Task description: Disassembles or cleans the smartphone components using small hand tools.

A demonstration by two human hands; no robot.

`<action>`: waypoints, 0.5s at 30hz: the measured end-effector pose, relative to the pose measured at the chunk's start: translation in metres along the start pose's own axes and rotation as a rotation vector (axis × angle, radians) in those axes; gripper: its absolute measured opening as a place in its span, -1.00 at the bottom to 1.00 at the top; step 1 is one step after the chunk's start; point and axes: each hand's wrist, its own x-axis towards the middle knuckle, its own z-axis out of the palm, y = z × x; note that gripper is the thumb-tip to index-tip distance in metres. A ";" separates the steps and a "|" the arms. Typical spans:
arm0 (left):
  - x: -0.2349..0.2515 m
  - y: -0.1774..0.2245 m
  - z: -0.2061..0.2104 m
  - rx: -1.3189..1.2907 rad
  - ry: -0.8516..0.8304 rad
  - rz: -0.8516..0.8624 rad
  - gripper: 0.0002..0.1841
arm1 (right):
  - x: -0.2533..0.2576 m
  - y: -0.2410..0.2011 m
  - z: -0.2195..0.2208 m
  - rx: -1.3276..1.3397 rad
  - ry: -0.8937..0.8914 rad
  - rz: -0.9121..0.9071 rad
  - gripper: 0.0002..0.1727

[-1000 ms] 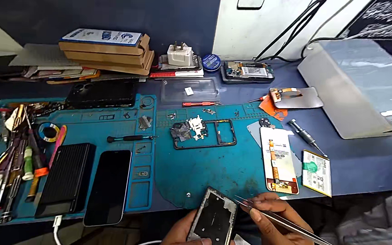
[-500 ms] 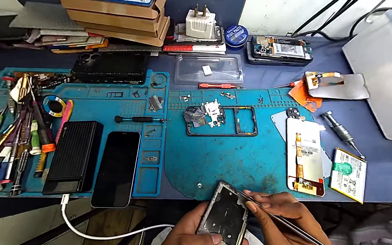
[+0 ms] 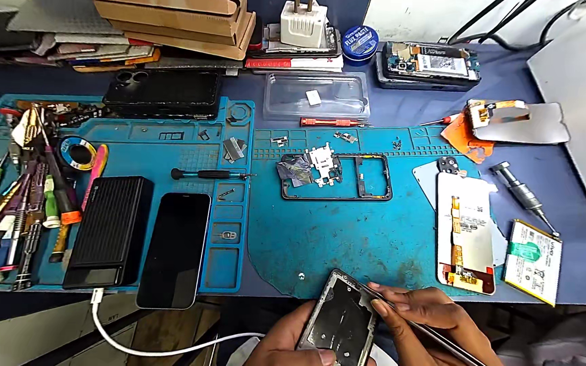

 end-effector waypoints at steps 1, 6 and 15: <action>0.000 0.000 -0.001 -0.003 -0.006 0.000 -0.50 | 0.000 0.000 0.000 -0.004 -0.002 -0.004 -0.80; 0.001 0.000 -0.001 -0.006 -0.011 0.001 -0.50 | 0.000 0.002 -0.002 -0.017 -0.015 -0.030 -0.80; 0.001 0.000 -0.001 -0.001 -0.028 -0.008 -0.52 | -0.001 0.008 -0.006 -0.048 -0.063 -0.125 -0.80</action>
